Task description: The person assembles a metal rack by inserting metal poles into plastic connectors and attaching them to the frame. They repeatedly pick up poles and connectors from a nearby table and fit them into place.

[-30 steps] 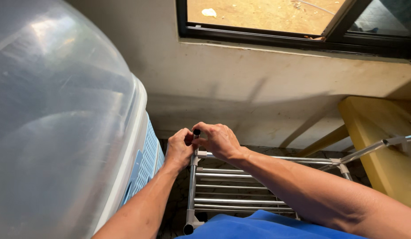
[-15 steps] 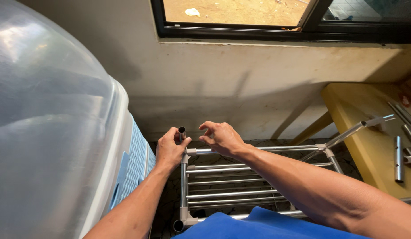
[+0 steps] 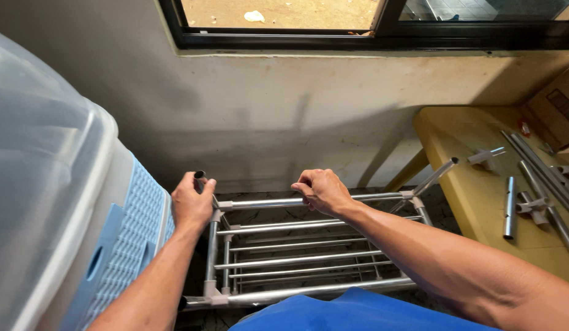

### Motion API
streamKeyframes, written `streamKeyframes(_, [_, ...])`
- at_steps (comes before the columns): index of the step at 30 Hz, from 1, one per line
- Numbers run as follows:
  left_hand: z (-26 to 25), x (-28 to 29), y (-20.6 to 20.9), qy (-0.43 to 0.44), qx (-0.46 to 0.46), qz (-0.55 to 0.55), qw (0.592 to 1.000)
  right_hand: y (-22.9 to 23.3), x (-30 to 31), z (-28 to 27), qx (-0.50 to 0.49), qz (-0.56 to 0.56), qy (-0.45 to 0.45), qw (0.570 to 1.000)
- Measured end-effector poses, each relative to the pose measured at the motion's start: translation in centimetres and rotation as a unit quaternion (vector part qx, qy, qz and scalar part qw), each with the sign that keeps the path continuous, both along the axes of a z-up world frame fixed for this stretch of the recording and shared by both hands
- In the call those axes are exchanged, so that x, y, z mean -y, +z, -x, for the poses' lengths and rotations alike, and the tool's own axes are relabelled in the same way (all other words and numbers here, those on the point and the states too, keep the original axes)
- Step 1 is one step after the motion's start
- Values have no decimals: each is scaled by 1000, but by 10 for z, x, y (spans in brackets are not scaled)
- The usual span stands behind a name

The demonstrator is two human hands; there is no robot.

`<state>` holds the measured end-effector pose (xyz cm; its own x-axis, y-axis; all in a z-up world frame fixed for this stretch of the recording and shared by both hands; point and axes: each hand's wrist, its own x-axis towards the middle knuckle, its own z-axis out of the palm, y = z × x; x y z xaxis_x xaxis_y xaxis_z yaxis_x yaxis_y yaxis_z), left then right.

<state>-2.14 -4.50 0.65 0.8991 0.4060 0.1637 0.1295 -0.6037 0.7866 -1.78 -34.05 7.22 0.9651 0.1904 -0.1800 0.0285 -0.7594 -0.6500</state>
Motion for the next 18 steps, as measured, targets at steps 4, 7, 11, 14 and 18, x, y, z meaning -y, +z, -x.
streamKeyframes(4, [4,16,8,23,94,-62,993,-4,42,12,4,-34,-13,999])
streamKeyframes(7, [13,32,19,58,115,-97,987,-6,70,19,-13,-15,-27,999])
streamKeyframes(11, [25,65,32,56,165,-158,972,-11,106,28,-8,-13,-52,999])
streamKeyframes(14, [34,88,38,19,205,-212,955,-16,130,34,0,-39,-71,997])
streamKeyframes(18, [40,125,37,-22,163,-147,975,-15,162,40,15,-46,-82,995])
